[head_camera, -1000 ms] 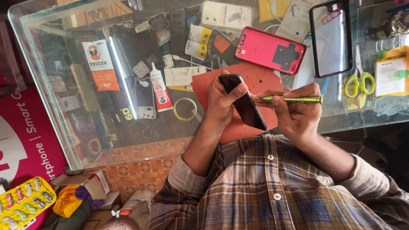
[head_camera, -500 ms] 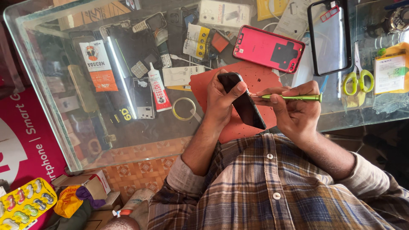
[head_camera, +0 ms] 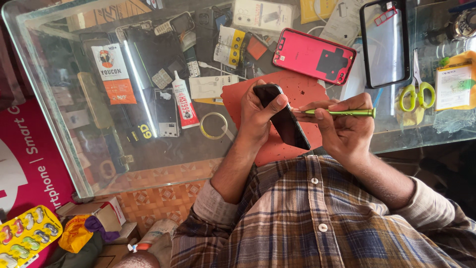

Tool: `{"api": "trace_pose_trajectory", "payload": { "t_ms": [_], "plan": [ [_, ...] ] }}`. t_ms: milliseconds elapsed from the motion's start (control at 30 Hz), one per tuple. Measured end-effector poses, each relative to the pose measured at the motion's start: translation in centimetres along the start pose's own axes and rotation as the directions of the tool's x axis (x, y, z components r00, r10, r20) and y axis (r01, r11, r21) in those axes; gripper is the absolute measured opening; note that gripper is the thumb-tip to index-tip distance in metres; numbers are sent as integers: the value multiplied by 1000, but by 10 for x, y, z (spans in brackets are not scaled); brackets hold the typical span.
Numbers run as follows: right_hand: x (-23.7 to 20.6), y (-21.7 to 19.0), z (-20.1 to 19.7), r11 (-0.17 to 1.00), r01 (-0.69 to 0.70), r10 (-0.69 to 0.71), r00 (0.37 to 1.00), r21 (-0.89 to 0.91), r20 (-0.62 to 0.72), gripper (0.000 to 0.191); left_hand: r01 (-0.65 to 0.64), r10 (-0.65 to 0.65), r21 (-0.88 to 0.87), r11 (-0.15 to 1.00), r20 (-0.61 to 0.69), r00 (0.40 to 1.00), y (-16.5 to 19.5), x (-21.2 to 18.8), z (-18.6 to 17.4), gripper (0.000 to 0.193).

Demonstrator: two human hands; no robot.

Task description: The person uses a green screwdriver to remove screws from the back of a black smartphone, then opens the device to access the internal components. They manipulate the battery and circuit board, then reassemble the phone by replacing the back cover and securing it with screws.

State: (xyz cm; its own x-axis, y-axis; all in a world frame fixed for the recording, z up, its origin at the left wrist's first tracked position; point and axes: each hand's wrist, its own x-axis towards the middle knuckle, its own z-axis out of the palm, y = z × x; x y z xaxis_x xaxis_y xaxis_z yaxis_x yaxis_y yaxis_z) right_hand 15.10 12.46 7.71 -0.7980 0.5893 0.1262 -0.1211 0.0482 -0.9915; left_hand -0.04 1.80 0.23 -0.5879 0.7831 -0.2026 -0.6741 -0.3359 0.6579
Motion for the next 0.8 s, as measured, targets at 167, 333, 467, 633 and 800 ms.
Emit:
{"api": "trace_pose_trajectory", "payload": {
  "t_ms": [167, 333, 467, 633, 800],
  "plan": [
    [0, -1, 1, 999, 11, -11, 1000, -31, 0, 24, -3, 3, -1, 1000, 5, 1000, 0, 0, 0, 32],
    [0, -1, 0, 1000, 12, -12, 1000, -22, 7, 23, 1, -1, -1, 1000, -8, 1000, 1, -1, 0, 33],
    [0, 0, 1, 1000, 14, -14, 1000, -3, -3, 24, 2, -2, -1, 1000, -14, 1000, 0, 0, 0, 33],
    [-1, 0, 1, 999, 7, -8, 1000, -43, -12, 23, -2, 2, 1, 1000, -6, 1000, 0, 0, 0, 32],
    [-1, 1, 1, 999, 10, -10, 1000, -37, -13, 22, 0, 0, -2, 1000, -19, 1000, 0, 1, 0, 32]
  ]
}}
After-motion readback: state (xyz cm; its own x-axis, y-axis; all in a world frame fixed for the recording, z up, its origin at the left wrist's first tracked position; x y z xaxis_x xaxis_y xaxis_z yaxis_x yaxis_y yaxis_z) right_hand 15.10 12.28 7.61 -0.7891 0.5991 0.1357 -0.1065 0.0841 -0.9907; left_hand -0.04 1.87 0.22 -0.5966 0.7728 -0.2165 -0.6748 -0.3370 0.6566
